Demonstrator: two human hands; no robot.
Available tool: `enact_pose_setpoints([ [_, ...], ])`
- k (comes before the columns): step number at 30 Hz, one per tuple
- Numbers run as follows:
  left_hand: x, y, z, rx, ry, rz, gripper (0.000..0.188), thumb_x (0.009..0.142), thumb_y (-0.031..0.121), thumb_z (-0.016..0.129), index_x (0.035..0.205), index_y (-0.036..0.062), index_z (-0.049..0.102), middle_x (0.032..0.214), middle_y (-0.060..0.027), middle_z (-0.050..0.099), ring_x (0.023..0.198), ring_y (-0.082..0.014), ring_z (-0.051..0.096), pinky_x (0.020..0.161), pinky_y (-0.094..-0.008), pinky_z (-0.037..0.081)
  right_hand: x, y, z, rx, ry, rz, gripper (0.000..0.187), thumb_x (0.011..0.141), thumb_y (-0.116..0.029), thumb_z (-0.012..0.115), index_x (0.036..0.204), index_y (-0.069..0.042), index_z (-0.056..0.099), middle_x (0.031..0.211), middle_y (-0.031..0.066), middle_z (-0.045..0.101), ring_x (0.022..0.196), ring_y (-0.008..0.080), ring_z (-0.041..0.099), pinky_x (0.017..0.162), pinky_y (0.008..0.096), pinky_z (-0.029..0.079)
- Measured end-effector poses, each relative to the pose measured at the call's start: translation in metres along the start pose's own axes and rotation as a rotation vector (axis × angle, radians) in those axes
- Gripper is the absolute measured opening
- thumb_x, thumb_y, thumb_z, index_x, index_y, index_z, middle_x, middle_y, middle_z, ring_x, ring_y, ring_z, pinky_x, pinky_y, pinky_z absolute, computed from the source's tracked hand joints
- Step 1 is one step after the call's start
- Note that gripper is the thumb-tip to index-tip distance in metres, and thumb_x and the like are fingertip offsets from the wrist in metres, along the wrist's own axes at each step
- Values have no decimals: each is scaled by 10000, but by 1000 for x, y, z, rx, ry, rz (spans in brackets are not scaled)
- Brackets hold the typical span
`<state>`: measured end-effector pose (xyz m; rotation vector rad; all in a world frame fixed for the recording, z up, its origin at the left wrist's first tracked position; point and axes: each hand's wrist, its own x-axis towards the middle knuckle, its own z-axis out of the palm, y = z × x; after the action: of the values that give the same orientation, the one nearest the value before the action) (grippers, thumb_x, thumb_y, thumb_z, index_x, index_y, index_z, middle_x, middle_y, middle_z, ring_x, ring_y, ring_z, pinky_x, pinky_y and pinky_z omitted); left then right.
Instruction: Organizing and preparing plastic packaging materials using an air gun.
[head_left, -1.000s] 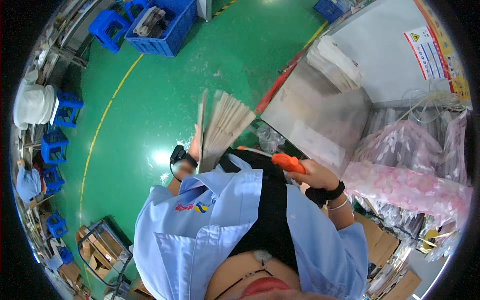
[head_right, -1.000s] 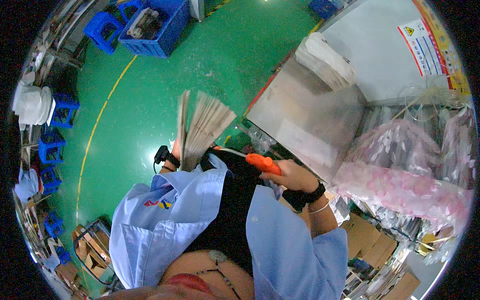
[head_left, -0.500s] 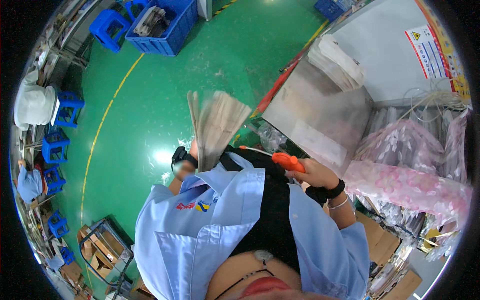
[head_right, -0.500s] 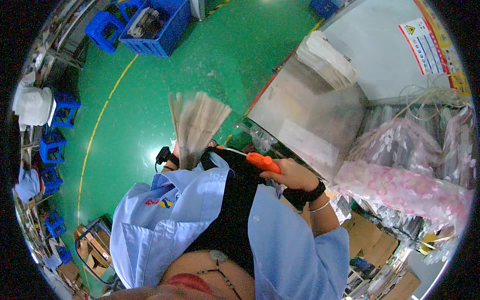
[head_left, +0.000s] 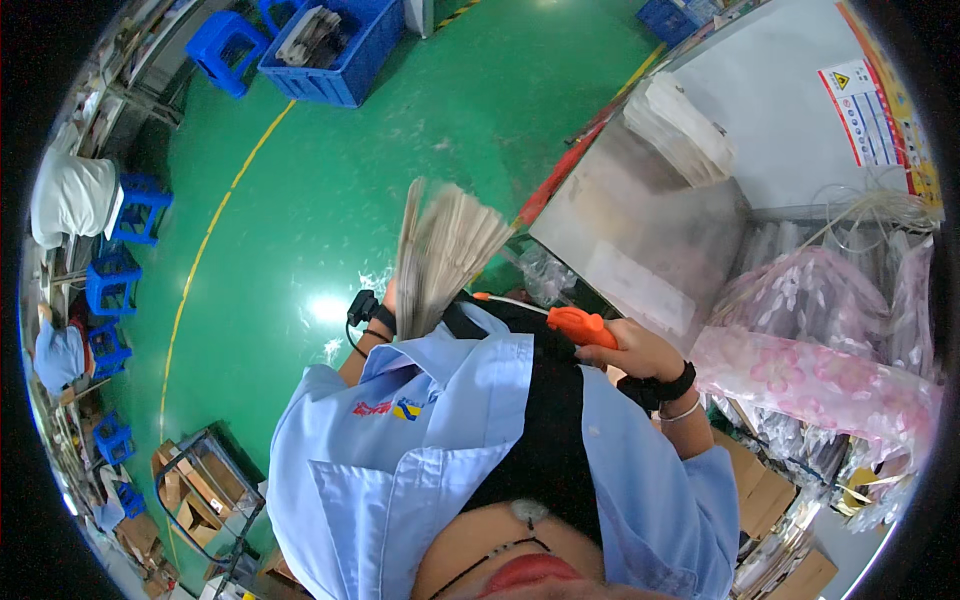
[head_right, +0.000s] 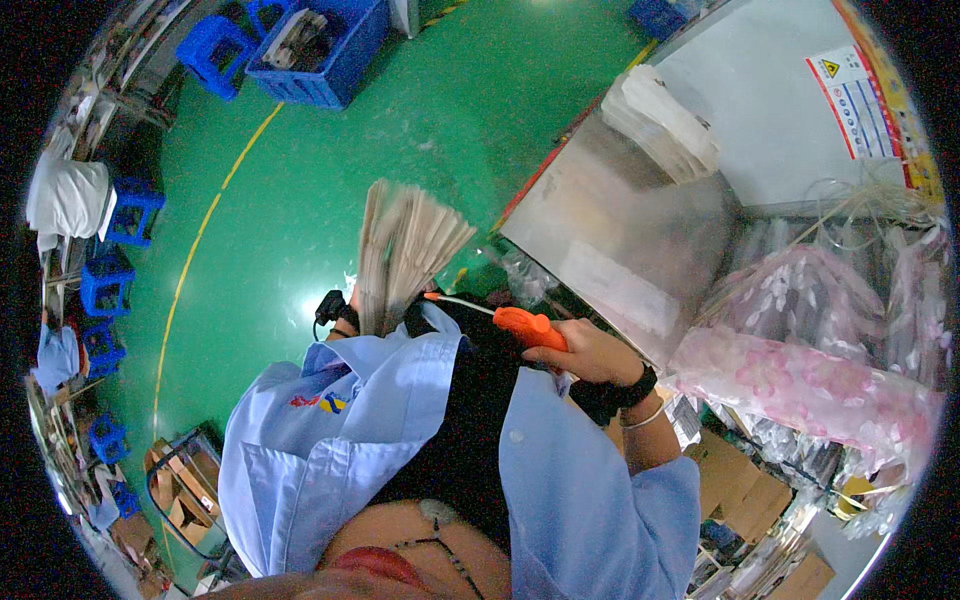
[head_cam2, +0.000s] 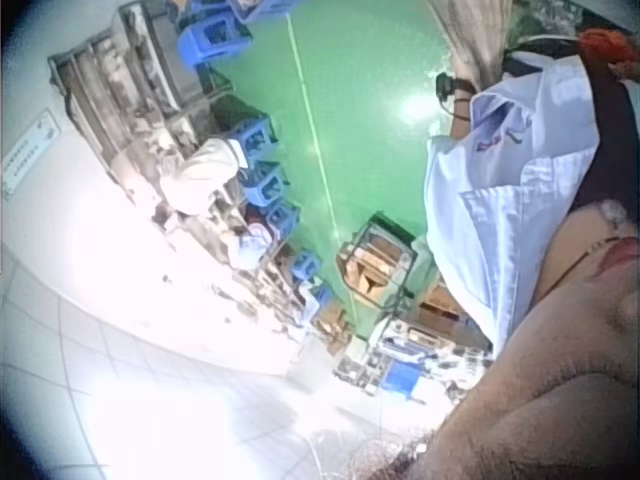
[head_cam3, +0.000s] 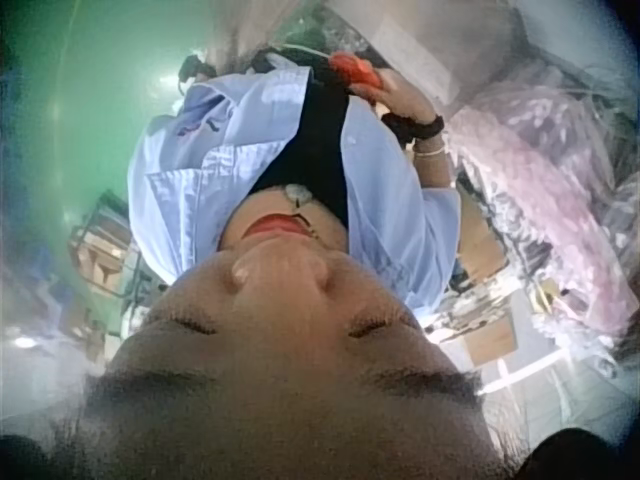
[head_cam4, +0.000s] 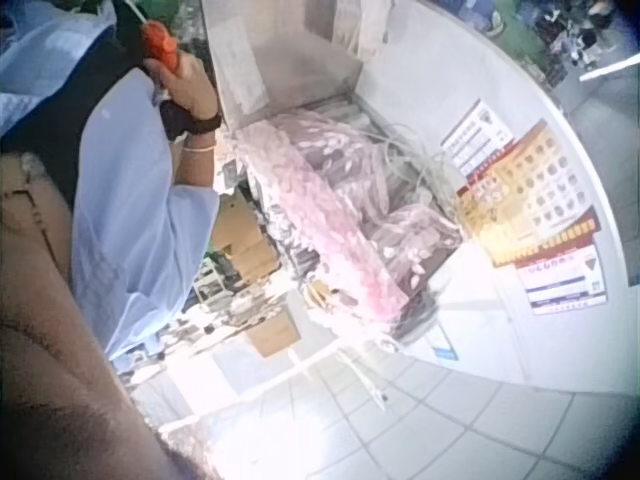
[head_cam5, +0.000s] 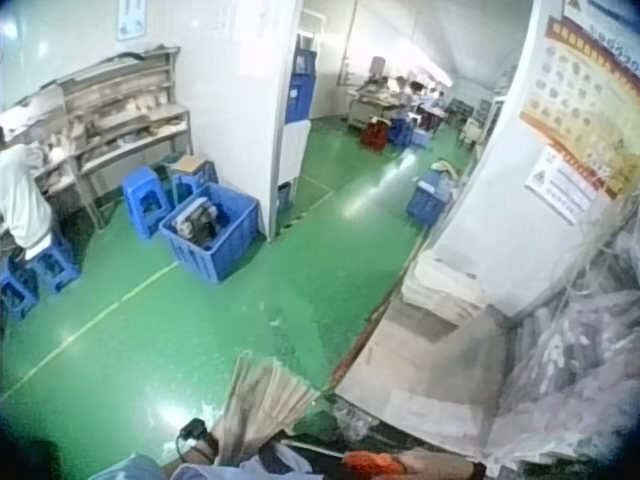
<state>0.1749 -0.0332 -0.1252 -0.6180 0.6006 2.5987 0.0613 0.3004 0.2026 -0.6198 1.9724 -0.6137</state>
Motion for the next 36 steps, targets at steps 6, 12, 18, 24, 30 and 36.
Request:
enact_pose_setpoints([
  [6,4,1,3,9,1,-5,584,974,501,344,1162,3,584,1006,-67,642,847,-136,609,733,-283,502,4,6,3,106,-50,21,380,883,-409,612,851,-30,620,670,57,609,614,183,586,606,321,453],
  [12,3,1,4,27,17,1,559,981,482,362,1143,3,600,978,-59,652,818,-128,614,713,-275,505,9,5,2,35,-92,-44,419,897,-433,583,968,-20,587,664,152,586,638,289,605,622,382,470],
  [18,-1,4,-13,197,129,47,535,987,463,381,1123,2,616,950,-52,662,790,-120,619,692,-266,508,6,6,-2,64,-105,-53,434,887,-423,600,1086,-38,586,661,139,601,625,286,609,611,391,470],
  [24,-31,44,76,828,193,257,317,933,293,588,1025,-3,655,851,13,652,750,-59,574,679,-240,486,-2,20,4,167,-70,-4,351,853,-341,652,957,-9,601,800,119,618,730,214,584,668,327,449],
  [30,-15,96,121,1213,-440,-215,754,874,552,572,1300,-64,482,1161,-132,606,1071,-189,552,947,-311,419,-17,28,1,257,-112,-194,397,800,-327,712,1024,-33,569,811,85,611,749,196,575,716,328,466],
  [36,5,84,107,1302,-257,-352,789,851,614,555,1285,-41,492,1169,-145,609,1024,-195,589,890,-340,475,-26,22,-4,413,-132,-83,360,859,-347,660,1008,-30,576,766,77,602,715,176,573,673,315,461],
])
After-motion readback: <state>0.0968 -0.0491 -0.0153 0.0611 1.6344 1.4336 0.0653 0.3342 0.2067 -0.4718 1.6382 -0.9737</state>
